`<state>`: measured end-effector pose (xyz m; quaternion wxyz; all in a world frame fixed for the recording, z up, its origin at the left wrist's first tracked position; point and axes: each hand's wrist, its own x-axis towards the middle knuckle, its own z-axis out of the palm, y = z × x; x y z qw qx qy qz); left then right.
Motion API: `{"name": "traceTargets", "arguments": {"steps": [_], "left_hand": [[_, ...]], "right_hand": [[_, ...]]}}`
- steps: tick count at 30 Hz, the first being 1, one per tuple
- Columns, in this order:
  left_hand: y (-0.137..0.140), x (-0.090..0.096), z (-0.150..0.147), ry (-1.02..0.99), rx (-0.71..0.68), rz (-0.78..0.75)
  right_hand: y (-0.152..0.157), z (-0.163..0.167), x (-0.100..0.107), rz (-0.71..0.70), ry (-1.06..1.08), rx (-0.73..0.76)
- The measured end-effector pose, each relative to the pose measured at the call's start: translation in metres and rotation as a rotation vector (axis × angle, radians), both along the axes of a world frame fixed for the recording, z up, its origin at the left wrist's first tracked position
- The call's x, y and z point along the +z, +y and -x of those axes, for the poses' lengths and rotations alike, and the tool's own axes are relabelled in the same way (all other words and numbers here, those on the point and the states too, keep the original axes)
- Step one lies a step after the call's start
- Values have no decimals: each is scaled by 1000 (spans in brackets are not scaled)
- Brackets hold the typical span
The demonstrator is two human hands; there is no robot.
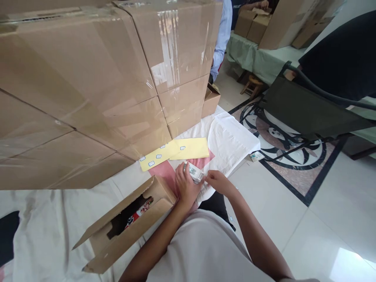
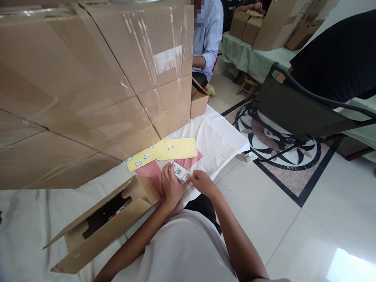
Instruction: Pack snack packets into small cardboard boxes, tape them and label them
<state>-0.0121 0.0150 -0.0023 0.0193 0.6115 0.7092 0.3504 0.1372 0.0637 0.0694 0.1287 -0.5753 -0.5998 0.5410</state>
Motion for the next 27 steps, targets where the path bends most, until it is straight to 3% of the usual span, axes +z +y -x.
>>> {"name": "traceTargets", "arguments": {"steps": [4,7,12,18,23,27], "left_hand": [[1,-1,-1,-9,18,-9],[1,-1,0,-8,11,-24],[1,0,0,12,-8,-24],[1,1,0,-5,-5,-17],[0,2,0,2,-14,-5],[1,3,0,-2,-11,-7]], "right_hand": [[6,4,14,92,158,59],[6,3,8,167,172,36],[5,-6,-1,115,43,-26],[9,-11,9,183,281,70],[9,-11,-5,154,155,58],[9,-12,4,110,177,84]]}}
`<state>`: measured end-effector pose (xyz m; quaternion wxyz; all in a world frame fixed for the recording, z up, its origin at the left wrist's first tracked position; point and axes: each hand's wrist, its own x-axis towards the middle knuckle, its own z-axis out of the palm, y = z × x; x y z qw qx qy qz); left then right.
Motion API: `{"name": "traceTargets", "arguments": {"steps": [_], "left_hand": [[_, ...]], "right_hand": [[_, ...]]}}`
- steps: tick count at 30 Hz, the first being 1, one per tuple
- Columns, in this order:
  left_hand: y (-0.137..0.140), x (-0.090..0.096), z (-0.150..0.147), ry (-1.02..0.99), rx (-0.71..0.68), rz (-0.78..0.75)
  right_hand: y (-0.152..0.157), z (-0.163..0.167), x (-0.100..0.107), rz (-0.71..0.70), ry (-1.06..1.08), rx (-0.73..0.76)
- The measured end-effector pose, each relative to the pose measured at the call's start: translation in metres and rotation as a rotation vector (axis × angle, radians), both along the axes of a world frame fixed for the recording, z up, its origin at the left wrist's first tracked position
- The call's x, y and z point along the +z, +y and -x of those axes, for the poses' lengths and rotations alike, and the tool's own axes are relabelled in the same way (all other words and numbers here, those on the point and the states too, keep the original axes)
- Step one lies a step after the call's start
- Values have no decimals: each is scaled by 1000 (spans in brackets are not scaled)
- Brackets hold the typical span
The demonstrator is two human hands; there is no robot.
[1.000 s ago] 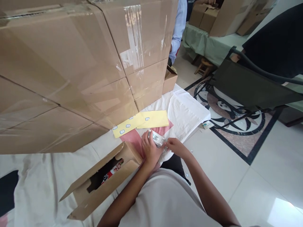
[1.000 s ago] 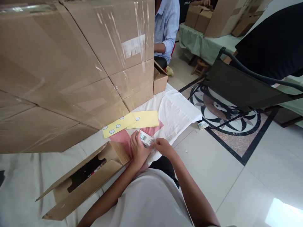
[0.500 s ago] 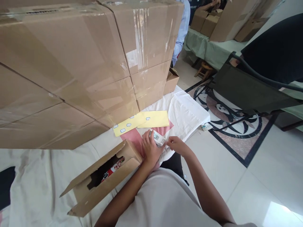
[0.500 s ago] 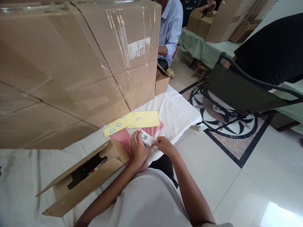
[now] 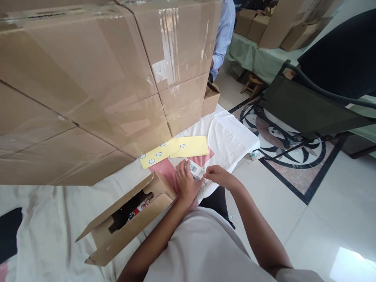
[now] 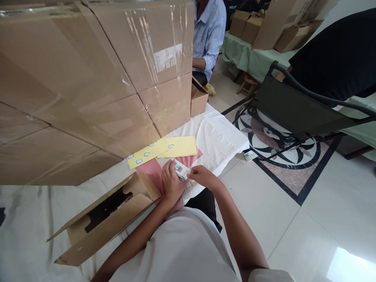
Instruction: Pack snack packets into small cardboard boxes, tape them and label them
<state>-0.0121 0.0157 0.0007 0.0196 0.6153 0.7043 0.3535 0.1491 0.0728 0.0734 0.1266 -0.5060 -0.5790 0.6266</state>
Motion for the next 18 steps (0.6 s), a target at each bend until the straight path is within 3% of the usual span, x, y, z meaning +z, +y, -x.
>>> {"name": "traceTargets", "arguments": {"steps": [4,8,14,18], "left_hand": [[0,-1,0,-16,-6,-8],[-1,-1,0,6,-3,3],[0,-2,-1,12,5,-22],[1,-2,0,15,-9,-21]], "right_hand": [[-3,1,-2,57,-57,-13],[-2,2,-8,-7,-219,-76],[0,-6,7,-5,-117,16],[-4,-2,0,-49,-286,-24]]}}
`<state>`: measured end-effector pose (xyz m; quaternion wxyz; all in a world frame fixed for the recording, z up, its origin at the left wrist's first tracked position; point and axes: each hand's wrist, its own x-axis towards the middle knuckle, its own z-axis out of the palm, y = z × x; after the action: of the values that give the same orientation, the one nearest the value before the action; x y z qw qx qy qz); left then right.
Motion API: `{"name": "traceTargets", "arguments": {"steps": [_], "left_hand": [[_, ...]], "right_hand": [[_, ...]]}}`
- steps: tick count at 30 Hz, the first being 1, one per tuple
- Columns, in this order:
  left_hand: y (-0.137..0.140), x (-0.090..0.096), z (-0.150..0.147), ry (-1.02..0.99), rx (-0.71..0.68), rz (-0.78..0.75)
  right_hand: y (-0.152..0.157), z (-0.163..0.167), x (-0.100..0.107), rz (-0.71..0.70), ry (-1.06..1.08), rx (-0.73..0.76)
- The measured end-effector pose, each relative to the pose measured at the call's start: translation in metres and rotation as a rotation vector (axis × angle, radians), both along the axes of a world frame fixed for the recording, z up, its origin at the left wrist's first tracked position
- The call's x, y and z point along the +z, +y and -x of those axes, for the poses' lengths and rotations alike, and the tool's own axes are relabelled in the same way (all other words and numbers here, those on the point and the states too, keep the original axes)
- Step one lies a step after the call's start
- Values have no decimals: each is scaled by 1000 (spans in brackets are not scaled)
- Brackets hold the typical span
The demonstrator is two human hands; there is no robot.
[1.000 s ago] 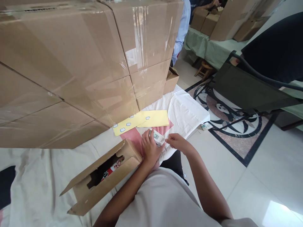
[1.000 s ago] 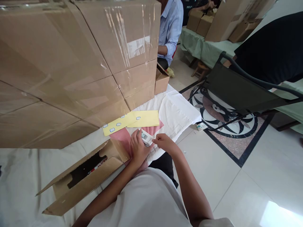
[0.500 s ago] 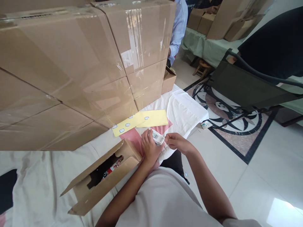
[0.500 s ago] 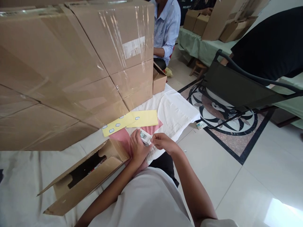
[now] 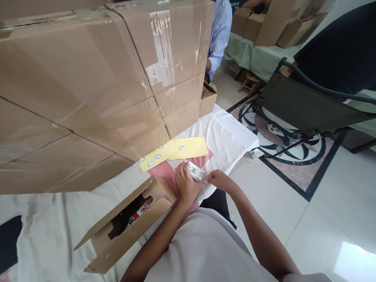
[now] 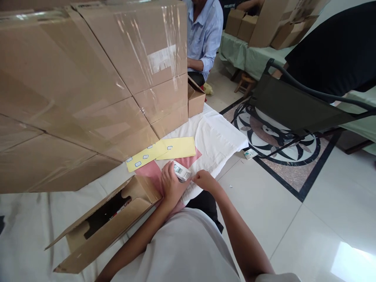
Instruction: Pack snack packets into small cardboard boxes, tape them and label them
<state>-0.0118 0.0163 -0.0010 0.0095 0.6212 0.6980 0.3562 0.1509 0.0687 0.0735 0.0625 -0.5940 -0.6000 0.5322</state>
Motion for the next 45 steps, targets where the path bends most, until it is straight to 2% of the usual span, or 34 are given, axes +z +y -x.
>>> {"name": "traceTargets", "arguments": {"steps": [3,7,12,17,22,26,32,37,45], "left_hand": [[0,0,0,5,0,18],[0,0,-1,-1,15,15],[0,1,0,-3,0,12],[0,1,0,-4,0,14],[0,1,0,-16,-3,19],[-1,4,-1,-17,4,28],[0,4,-1,-2,6,14],[1,2,0,3,-3,16],[-1,1,0,-15,-15,42]], "right_hand": [[-2,1,2,-19,-19,-13],[-1,-3,8,-39,144,46],[5,-4,5,-83,26,49],[8,-10,15,-53,115,107],[-2,-1,-1,-92,-162,21],[-7,-2,-6,-118,-164,9],[-8,-16,12,-71,-31,4],[-17,-15,22,-43,131,-50],[-34,-11,50,-140,318,-46]]}}
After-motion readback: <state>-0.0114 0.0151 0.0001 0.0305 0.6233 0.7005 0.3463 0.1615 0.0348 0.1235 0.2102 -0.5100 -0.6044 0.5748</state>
